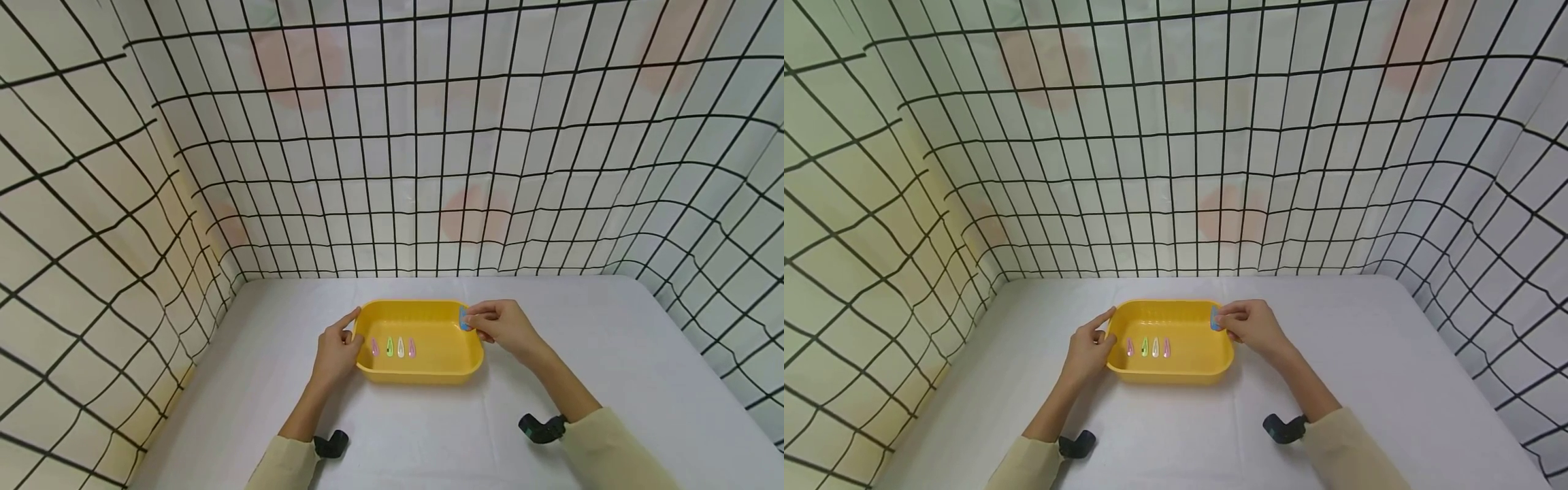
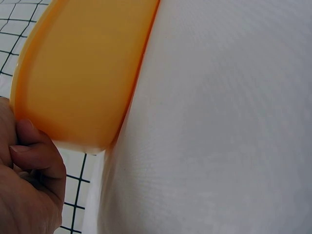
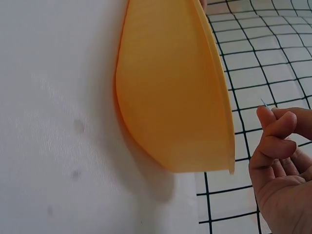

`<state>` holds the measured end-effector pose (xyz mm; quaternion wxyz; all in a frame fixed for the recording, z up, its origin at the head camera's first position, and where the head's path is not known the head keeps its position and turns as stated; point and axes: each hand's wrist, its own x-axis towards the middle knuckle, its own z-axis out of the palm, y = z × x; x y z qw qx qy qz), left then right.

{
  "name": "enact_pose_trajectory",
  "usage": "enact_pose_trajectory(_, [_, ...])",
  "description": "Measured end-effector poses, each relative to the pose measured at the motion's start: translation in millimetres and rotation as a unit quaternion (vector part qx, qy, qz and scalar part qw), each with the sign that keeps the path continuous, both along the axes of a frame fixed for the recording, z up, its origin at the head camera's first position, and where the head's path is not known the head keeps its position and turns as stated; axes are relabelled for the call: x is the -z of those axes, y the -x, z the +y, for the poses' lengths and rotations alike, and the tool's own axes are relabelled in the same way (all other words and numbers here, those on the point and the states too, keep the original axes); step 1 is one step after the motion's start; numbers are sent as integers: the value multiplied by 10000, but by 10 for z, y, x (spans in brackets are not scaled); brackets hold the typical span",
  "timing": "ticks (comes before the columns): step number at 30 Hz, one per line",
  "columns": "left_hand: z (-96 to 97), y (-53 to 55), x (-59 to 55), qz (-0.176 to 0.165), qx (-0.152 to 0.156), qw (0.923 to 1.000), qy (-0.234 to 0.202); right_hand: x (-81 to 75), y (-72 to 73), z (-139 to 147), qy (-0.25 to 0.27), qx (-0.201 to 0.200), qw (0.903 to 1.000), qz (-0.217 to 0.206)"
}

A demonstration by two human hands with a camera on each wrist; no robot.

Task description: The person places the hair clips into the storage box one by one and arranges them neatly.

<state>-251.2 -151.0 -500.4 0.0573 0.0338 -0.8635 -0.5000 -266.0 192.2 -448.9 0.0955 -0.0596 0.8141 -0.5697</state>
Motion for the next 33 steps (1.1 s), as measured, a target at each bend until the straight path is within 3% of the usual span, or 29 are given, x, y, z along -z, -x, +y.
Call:
enact_pose_trajectory(17, [-9, -5, -15, 12, -2, 10000, 43, 110, 73, -501, 129, -115, 9998, -83])
enact_pose_trajectory(33, [-6, 1, -5, 62, 39, 10000, 29, 278, 150, -807, -93, 244, 9990, -373])
